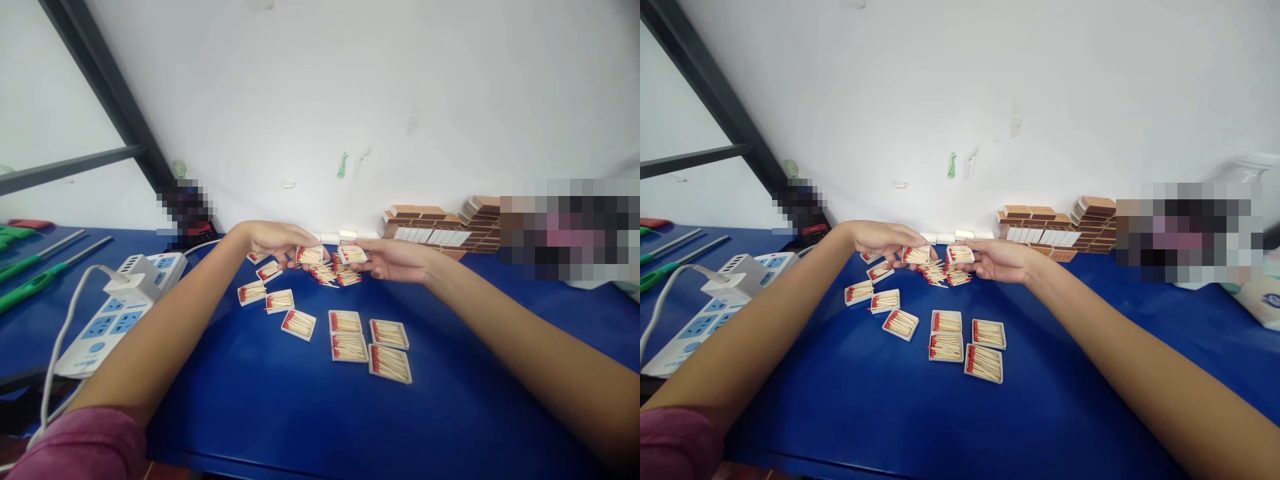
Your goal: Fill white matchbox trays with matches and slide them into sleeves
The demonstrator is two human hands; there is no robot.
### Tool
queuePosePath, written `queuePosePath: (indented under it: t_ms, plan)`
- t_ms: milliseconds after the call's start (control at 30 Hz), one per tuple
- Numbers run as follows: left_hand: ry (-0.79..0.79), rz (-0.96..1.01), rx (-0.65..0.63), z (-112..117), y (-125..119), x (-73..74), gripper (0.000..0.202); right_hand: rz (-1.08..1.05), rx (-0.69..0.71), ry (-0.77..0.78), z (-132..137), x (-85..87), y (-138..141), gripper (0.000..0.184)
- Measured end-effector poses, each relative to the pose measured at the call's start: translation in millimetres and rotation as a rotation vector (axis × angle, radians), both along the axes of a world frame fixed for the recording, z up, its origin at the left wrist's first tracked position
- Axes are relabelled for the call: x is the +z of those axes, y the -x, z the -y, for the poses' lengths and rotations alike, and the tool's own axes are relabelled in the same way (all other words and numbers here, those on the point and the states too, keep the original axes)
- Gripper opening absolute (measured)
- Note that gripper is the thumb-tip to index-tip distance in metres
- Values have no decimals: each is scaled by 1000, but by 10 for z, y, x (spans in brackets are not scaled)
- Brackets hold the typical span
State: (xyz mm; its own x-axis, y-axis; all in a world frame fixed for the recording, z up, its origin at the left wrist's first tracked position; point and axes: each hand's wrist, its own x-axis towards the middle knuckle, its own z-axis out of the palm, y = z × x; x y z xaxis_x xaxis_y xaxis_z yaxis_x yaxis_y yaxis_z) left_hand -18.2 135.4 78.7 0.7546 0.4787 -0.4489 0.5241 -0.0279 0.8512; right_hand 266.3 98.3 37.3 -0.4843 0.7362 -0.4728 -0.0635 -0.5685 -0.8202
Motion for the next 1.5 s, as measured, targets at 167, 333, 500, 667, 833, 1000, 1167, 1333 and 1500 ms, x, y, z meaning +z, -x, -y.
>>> queuePosePath:
  t_ms: [167, 333, 500, 667, 833, 1000, 1167, 1333, 1500]
  plan:
    - [-6, 8, 18, -13, 12, -15, 45, -4, -10, -23, -10, -1, 14, 27]
    - [-46, 50, 100, -50, 11, -73, 48, 117, -72, -120, -15, -53, 57, 29]
    - [-207, 146, 249, -114, -14, -122, 47, 207, -108, -256, 9, -85, 92, 28]
    - [-368, 135, 174, -101, -51, -108, 45, 216, -138, -380, 18, -107, 120, 25]
    - [-480, 33, 113, -52, -81, -89, 43, 201, -125, -479, 15, -169, 125, 23]
    - [-574, 10, 72, -87, -78, -123, 41, 218, -117, -528, 33, -156, 123, 20]
    - [-589, -8, 99, -108, -63, -128, 45, 236, -125, -556, 50, -130, 140, 20]
    - [-544, -3, 82, -89, -39, -89, 48, 226, -122, -606, 45, -141, 140, 21]
    - [-564, -4, 114, -81, -34, -61, 51, 212, -109, -666, 52, -129, 135, 23]
